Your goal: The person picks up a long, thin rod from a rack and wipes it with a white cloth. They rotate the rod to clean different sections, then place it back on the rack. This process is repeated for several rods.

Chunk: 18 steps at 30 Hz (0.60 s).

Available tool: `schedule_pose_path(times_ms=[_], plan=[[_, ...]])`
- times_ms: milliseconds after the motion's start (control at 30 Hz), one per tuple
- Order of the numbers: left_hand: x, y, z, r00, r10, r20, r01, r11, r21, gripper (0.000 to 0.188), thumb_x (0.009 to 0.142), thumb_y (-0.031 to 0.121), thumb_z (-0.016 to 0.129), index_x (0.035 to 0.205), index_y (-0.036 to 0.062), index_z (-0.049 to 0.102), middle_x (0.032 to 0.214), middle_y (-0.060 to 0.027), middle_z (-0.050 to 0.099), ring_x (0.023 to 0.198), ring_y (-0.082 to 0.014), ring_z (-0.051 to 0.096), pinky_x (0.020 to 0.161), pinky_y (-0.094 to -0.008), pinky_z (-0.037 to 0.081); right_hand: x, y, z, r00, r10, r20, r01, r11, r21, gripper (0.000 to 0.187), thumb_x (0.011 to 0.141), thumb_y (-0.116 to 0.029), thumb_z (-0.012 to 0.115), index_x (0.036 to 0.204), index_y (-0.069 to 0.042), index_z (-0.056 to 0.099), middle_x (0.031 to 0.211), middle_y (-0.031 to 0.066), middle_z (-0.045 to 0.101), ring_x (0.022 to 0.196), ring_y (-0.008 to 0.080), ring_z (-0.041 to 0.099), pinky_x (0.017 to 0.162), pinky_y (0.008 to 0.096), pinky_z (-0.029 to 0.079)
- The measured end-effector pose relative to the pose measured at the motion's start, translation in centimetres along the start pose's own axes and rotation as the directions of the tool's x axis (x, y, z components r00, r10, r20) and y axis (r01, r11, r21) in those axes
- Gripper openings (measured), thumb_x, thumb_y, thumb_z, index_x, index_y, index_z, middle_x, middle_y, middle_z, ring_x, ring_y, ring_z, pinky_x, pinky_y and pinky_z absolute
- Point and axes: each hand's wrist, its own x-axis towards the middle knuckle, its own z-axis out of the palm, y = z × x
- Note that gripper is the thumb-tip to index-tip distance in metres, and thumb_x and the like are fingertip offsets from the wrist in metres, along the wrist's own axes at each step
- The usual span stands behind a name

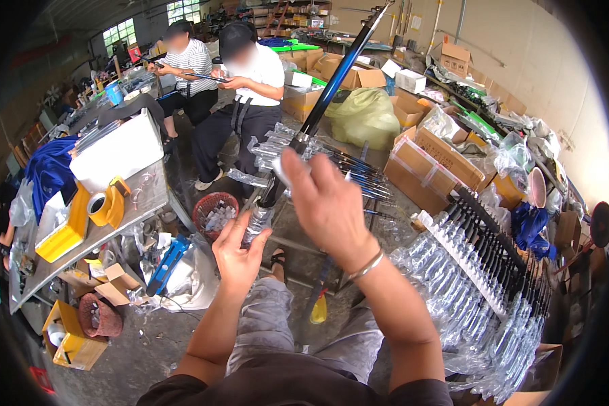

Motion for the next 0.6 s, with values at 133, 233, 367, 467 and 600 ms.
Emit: schedule_pose_path(times_ms=[133,233,367,467,600], plan=[[0.1,1.3,0.4,0.998,-0.061,0.016,0.062,0.995,-0.083,0.037,0.075,0.005,0.076,0.109,-0.0001,0.063,0.084,-0.0128,0.063,0.069,-0.0205,0.061,0.061,-0.0303,0.050,-1.6,-0.4,0.3,0.991,-0.114,-0.065,0.116,0.993,0.032,0.044,0.073,-0.006,0.065,0.117,-0.008,0.061,0.073,0.0026,0.045,0.057,0.0157,0.053,0.045,0.0296,0.045],[-0.6,1.0,0.6,0.995,-0.085,0.044,0.091,0.983,-0.157,0.037,0.075,0.003,0.076,0.109,-0.0013,0.063,0.084,-0.0109,0.064,0.070,-0.0166,0.059,0.065,-0.0290,0.049,1.8,0.8,-1.7,0.972,-0.045,-0.230,0.071,0.992,0.108,0.047,0.069,-0.002,0.067,0.115,-0.011,0.062,0.075,0.0031,0.048,0.058,0.0187,0.055,0.046,0.0316,0.045],[-0.7,1.8,1.4,0.993,-0.093,0.077,0.109,0.965,-0.239,0.036,0.074,0.000,0.075,0.108,-0.0019,0.063,0.084,-0.0102,0.063,0.068,-0.0146,0.058,0.063,-0.0276,0.049,2.2,1.7,-2.9,0.991,-0.073,-0.108,0.067,0.996,-0.055,0.043,0.071,-0.004,0.067,0.113,-0.012,0.061,0.078,0.0039,0.049,0.059,0.0208,0.056,0.047,0.0324,0.045],[-0.4,2.0,1.3,0.999,-0.003,0.048,0.011,0.985,-0.171,0.037,0.074,0.000,0.075,0.108,-0.0020,0.062,0.084,-0.0106,0.063,0.067,-0.0151,0.058,0.061,-0.0277,0.049,1.6,1.7,-2.8,0.995,-0.051,-0.087,0.046,0.997,-0.067,0.041,0.073,-0.005,0.066,0.113,-0.012,0.061,0.079,0.0046,0.048,0.061,0.0201,0.057,0.046,0.0319,0.046],[-0.8,1.9,1.4,0.995,-0.066,0.071,0.079,0.978,-0.194,0.037,0.073,-0.001,0.075,0.108,-0.0020,0.063,0.083,-0.0110,0.062,0.066,-0.0159,0.059,0.061,-0.0278,0.049,-0.1,0.0,-2.0,0.999,0.034,0.016,-0.034,0.999,-0.038,0.041,0.073,-0.005,0.064,0.114,-0.011,0.061,0.078,0.0052,0.047,0.064,0.0186,0.058,0.046,0.0303,0.047]])
